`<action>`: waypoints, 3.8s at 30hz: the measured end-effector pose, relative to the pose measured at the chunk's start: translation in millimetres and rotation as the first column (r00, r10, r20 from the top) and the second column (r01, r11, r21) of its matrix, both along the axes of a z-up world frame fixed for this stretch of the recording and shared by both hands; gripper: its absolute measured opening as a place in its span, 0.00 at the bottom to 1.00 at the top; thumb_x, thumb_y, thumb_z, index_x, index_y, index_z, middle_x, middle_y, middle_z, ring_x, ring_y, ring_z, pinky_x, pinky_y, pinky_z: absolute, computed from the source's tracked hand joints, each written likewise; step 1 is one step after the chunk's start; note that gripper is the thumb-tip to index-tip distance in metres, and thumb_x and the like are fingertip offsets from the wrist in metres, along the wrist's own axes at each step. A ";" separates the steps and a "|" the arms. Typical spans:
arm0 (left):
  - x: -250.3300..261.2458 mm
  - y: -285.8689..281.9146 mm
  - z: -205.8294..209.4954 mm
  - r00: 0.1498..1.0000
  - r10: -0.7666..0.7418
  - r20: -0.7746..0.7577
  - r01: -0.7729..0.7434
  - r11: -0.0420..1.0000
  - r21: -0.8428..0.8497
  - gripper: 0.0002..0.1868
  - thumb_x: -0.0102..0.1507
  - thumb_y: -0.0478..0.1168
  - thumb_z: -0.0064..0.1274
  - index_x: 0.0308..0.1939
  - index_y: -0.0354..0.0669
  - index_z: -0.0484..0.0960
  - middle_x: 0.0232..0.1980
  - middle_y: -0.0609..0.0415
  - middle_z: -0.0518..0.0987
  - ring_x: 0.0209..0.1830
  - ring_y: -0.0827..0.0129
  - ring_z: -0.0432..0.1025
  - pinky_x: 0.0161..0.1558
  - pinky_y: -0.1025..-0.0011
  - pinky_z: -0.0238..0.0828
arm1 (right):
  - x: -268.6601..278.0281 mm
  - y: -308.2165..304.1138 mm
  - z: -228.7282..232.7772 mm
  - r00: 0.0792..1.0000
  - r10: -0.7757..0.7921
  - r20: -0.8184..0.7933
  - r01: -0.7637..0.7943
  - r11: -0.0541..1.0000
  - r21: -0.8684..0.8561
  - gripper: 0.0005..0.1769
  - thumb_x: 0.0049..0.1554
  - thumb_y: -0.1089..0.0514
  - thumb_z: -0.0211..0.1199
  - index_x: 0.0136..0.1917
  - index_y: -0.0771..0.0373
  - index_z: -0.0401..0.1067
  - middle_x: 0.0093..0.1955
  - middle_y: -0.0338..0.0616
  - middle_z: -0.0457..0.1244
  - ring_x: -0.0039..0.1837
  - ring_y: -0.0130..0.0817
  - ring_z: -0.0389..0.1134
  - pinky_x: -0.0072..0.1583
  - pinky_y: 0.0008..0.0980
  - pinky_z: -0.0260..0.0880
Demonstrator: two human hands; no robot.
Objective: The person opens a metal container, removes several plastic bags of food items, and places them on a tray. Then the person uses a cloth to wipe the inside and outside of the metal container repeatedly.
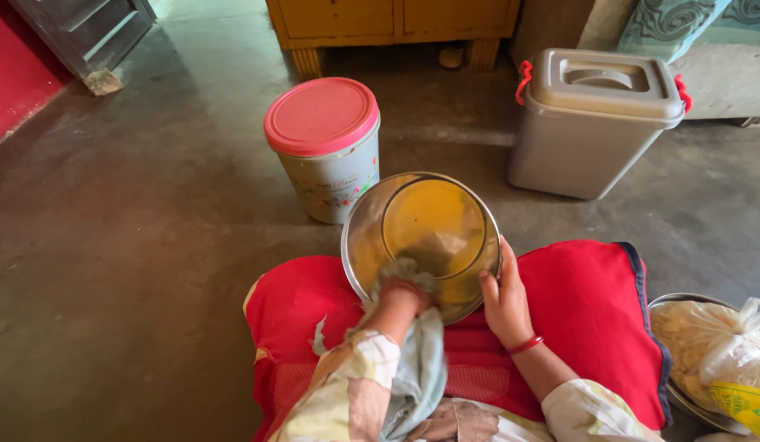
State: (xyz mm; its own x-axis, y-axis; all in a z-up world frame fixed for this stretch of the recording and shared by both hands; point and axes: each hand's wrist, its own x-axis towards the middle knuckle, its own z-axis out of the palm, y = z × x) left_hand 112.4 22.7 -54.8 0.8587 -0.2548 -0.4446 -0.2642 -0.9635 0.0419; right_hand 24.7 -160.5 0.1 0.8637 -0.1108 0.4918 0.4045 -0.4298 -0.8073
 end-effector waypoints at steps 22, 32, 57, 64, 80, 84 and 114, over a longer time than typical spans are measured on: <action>-13.5 0.7 17.3 0.988 -0.119 -0.096 0.120 0.993 0.003 0.29 0.66 0.50 0.36 0.74 0.67 0.64 0.79 0.62 0.59 0.80 0.56 0.51 0.71 0.31 0.40 | 0.7 -3.4 -3.8 1.000 0.007 -0.023 -0.006 0.999 0.032 0.35 0.61 0.63 0.53 0.80 0.64 0.51 0.74 0.59 0.59 0.74 0.48 0.63 0.70 0.37 0.63; -78.2 8.5 71.5 0.996 0.058 -0.063 -0.069 0.980 -0.188 0.25 0.70 0.52 0.34 0.57 0.49 0.84 0.65 0.45 0.78 0.66 0.51 0.71 0.68 0.53 0.62 | 2.6 -5.9 -5.0 0.999 -0.044 0.025 0.044 0.999 0.000 0.34 0.61 0.62 0.55 0.79 0.65 0.54 0.73 0.60 0.59 0.74 0.48 0.62 0.70 0.38 0.61; -85.0 8.4 59.2 0.996 -0.006 0.091 0.044 0.905 -0.423 0.23 0.69 0.52 0.36 0.49 0.45 0.85 0.55 0.42 0.82 0.57 0.46 0.75 0.60 0.51 0.68 | 4.8 -3.5 2.3 0.995 -0.094 0.016 0.094 0.995 0.035 0.29 0.62 0.62 0.53 0.75 0.66 0.58 0.68 0.58 0.63 0.70 0.47 0.66 0.67 0.38 0.64; -67.4 23.5 33.0 0.953 0.015 0.303 0.089 0.941 -0.327 0.30 0.62 0.38 0.37 0.69 0.57 0.74 0.56 0.39 0.80 0.55 0.45 0.75 0.59 0.47 0.66 | 4.6 0.9 0.4 0.996 -0.077 -0.048 0.081 0.994 0.073 0.30 0.62 0.60 0.55 0.76 0.64 0.58 0.66 0.56 0.64 0.67 0.46 0.68 0.65 0.37 0.66; -99.0 1.9 52.0 0.903 -0.104 0.417 0.321 0.810 -0.492 0.22 0.63 0.57 0.54 0.47 0.42 0.82 0.45 0.41 0.81 0.45 0.46 0.76 0.45 0.51 0.72 | 9.6 -5.4 -4.6 0.987 -0.117 0.113 0.128 0.987 -0.093 0.28 0.65 0.63 0.51 0.77 0.69 0.55 0.73 0.63 0.58 0.74 0.57 0.61 0.70 0.42 0.61; -96.9 34.3 48.8 0.832 -0.170 0.529 0.392 0.854 -0.342 0.18 0.56 0.54 0.62 0.38 0.46 0.86 0.37 0.45 0.82 0.41 0.50 0.77 0.44 0.53 0.72 | 12.2 -7.5 -8.4 0.993 -0.105 0.053 0.109 0.992 -0.070 0.28 0.65 0.61 0.52 0.77 0.67 0.56 0.73 0.61 0.59 0.74 0.53 0.61 0.70 0.40 0.62; -6.8 6.6 5.3 0.997 -0.061 -0.052 0.056 0.995 -0.087 0.28 0.65 0.59 0.40 0.62 0.51 0.80 0.64 0.46 0.75 0.65 0.54 0.69 0.65 0.49 0.57 | -0.4 -0.7 3.8 1.000 -0.008 0.019 0.008 1.000 -0.025 0.38 0.60 0.62 0.54 0.81 0.67 0.49 0.77 0.61 0.55 0.78 0.51 0.57 0.72 0.39 0.58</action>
State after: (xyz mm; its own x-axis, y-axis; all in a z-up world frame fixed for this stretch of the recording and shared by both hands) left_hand 105.5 29.2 -49.5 0.8163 -0.3428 -0.4648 -0.3152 -0.9388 0.1388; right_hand 24.3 -161.2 3.9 0.8533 -0.1054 0.5107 0.4160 -0.4529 -0.7886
